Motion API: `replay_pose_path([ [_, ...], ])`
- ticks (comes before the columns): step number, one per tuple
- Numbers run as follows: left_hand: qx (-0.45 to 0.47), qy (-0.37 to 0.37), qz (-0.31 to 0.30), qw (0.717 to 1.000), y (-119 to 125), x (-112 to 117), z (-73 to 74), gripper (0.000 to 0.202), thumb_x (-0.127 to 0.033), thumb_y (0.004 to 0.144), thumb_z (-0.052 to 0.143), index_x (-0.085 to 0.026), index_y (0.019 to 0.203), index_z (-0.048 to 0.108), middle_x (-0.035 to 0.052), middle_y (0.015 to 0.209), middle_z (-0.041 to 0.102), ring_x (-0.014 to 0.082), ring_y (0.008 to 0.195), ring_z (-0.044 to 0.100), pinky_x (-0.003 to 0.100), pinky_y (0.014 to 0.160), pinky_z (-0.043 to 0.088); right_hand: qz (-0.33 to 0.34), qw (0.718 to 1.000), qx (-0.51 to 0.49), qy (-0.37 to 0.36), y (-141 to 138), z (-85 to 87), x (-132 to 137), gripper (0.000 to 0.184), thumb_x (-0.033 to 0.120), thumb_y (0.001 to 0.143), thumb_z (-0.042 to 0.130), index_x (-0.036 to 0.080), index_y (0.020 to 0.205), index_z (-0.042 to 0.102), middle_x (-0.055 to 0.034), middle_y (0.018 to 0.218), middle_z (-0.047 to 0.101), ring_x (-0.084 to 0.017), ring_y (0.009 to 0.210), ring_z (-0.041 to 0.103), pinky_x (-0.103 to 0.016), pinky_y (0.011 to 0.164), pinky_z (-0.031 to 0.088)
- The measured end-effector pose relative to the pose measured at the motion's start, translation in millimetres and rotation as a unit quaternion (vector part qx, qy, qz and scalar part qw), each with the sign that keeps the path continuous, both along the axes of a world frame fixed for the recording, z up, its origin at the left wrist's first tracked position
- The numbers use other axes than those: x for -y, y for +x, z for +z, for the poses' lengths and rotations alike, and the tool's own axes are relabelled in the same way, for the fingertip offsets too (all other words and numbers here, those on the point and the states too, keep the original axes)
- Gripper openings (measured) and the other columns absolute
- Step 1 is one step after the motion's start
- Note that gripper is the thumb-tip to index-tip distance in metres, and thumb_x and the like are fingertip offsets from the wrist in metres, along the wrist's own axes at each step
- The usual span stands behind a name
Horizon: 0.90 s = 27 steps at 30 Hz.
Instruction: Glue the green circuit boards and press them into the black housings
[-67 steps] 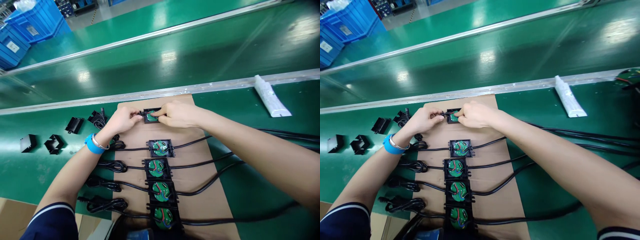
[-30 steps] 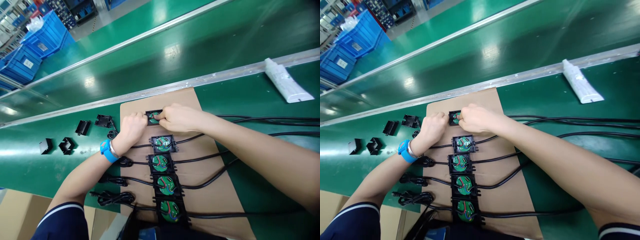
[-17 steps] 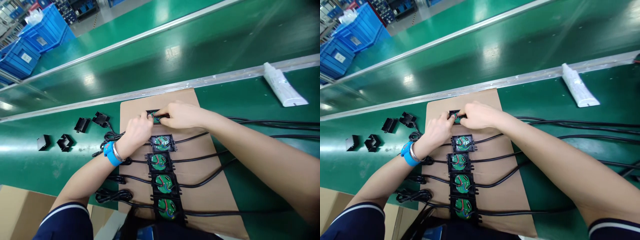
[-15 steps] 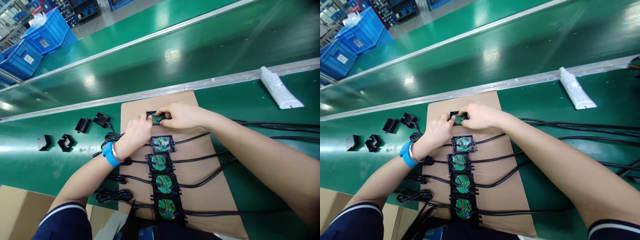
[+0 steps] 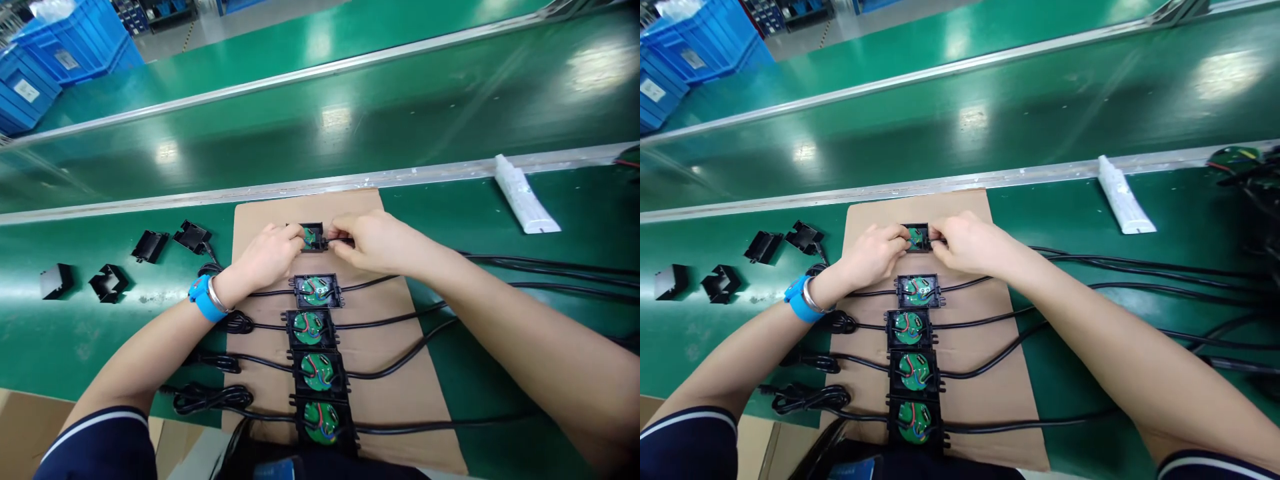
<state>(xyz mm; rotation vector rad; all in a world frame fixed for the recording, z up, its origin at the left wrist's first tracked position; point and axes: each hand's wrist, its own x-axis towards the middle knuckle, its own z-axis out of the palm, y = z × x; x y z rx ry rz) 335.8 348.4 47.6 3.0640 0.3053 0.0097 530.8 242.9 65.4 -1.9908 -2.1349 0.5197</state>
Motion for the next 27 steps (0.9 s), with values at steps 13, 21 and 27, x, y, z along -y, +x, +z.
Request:
replay_pose_path([
  [13,0.002,-0.008,0.004,1.0,4.2,5.7,0.1,0.029,-0.012,0.096,0.04,-0.011,0.101,0.069,0.012,0.11,0.068,0.0229,0.102,0.063,0.037,0.086,0.043,-0.013,0.993,-0.04,-0.114,5.1,-4.6,-18.8,0.039,0.027,0.099,0.026,0.018,0.079,0.058,-0.0091,0.086,0.069,-0.019,0.078,0.061,-0.032,0.075,0.042],
  [21,-0.022,0.005,0.027,0.999,14.0,14.0,10.5,0.042,-0.008,0.088,0.043,-0.011,0.128,0.056,0.0119,0.102,0.065,0.024,0.093,0.061,0.036,0.081,0.043,0.094,0.969,0.134,-0.185,-0.9,1.0,-37.3,0.036,0.012,0.09,0.035,0.01,0.098,0.071,-0.0172,0.095,0.07,-0.025,0.078,0.063,-0.037,0.071,0.044],
  [27,-0.064,-0.003,0.026,0.998,26.5,13.5,18.1,0.032,-0.009,0.085,0.044,-0.011,0.105,0.069,0.0137,0.098,0.063,0.0259,0.09,0.061,0.038,0.077,0.042,0.043,0.969,0.165,-0.177,-8.2,-1.8,-35.5,0.032,0.016,0.087,0.043,0.012,0.097,0.074,-0.0175,0.088,0.071,-0.028,0.076,0.065,-0.037,0.063,0.042],
])
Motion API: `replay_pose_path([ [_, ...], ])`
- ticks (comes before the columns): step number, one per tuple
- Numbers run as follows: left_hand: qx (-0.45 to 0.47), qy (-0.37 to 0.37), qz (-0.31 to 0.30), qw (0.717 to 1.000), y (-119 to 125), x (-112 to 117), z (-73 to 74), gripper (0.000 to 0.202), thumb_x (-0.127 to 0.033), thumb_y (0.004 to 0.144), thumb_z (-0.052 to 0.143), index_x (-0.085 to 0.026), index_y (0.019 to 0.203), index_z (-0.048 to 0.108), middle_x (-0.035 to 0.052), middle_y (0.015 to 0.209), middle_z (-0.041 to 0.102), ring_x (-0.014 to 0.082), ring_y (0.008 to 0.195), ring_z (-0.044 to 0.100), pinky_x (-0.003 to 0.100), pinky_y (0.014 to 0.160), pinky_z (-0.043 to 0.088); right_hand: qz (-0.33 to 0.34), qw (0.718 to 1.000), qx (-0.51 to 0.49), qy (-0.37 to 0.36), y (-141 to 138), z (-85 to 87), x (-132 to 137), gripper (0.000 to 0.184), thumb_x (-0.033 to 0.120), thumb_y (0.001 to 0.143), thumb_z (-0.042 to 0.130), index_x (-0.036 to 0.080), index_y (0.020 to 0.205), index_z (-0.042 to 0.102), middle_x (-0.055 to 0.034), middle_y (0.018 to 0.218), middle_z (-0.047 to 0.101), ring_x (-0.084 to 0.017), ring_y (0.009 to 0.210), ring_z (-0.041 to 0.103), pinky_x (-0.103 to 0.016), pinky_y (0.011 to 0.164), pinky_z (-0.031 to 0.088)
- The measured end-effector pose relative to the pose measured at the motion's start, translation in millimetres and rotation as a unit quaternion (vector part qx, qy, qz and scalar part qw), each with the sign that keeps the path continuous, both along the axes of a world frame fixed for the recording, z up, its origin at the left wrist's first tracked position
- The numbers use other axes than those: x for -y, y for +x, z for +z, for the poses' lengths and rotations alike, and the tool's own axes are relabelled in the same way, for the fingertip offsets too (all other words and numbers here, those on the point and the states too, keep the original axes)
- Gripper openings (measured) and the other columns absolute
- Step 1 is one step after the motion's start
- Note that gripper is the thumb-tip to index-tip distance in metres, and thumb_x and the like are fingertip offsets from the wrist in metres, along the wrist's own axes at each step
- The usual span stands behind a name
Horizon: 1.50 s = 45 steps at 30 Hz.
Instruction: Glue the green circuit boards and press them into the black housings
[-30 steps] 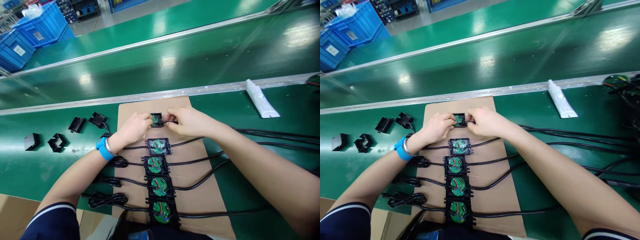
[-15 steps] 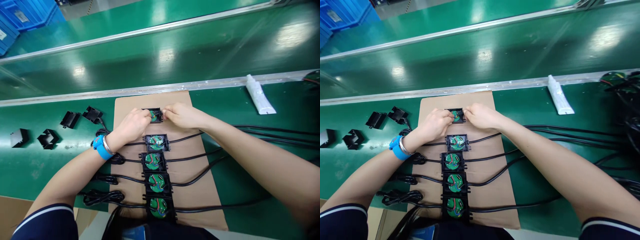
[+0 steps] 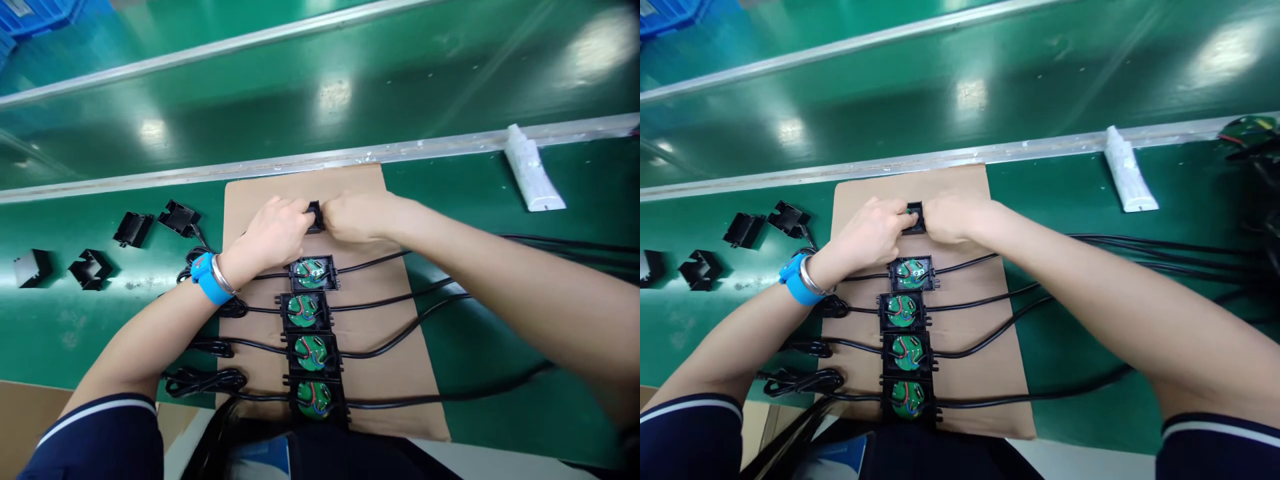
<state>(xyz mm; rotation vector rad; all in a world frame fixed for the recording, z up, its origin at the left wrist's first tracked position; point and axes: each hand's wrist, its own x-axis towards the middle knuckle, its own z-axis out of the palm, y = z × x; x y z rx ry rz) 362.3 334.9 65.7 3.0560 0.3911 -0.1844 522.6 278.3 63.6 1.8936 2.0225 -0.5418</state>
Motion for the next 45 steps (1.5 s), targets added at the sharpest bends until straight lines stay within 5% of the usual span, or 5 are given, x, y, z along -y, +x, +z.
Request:
replay_pose_path([
  [12,0.171,-0.096,0.203,0.959,-38.5,-22.9,7.2,0.028,-0.018,0.089,0.056,-0.016,0.112,0.072,0.0092,0.108,0.072,0.0218,0.098,0.065,0.035,0.088,0.05,-0.004,0.952,-0.092,0.291,3.8,-9.8,33.9,0.039,0.027,0.093,0.037,0.008,0.105,0.069,-0.0178,0.104,0.067,-0.029,0.103,0.055,-0.043,0.094,0.039],
  [30,0.077,-0.078,0.205,0.973,-26.0,-26.3,-9.6,0.022,-0.021,0.085,0.053,-0.014,0.081,0.074,0.0095,0.088,0.071,0.0218,0.077,0.063,0.032,0.071,0.044,0.091,0.957,-0.063,0.267,-48.4,-10.4,14.3,0.046,0.029,0.094,0.033,0.005,0.101,0.072,-0.0254,0.11,0.061,-0.04,0.111,0.044,-0.053,0.085,0.036],
  [36,0.129,-0.081,0.103,0.983,-107.1,33.6,29.1,0.037,-0.043,0.091,0.059,-0.015,0.115,0.064,0.0118,0.109,0.068,0.0256,0.103,0.062,0.038,0.092,0.048,0.062,0.932,-0.183,0.308,-22.9,8.7,106.8,0.053,0.043,0.098,0.037,0.012,0.136,0.056,-0.0179,0.132,0.058,-0.032,0.118,0.046,-0.05,0.102,0.036],
  [41,-0.025,-0.105,0.063,0.992,-193.3,85.1,33.2,0.125,-0.071,0.052,0.083,-0.019,0.153,0.029,0.0254,0.154,0.031,0.0458,0.141,0.03,0.061,0.109,0.033,0.09,0.94,-0.2,0.261,-13.3,-18.2,210.0,0.107,0.082,0.067,0.063,0.013,0.146,0.044,-0.0263,0.142,0.046,-0.045,0.129,0.039,-0.058,0.097,0.04],
  [45,-0.035,-0.066,0.097,0.992,-201.0,92.2,18.9,0.102,-0.049,0.064,0.084,-0.023,0.149,0.035,0.0222,0.151,0.036,0.0435,0.134,0.04,0.058,0.103,0.039,0.09,0.934,-0.182,0.296,-20.0,-48.0,219.2,0.09,0.068,0.079,0.064,0.01,0.145,0.041,-0.0234,0.125,0.055,-0.038,0.112,0.052,-0.054,0.093,0.043],
])
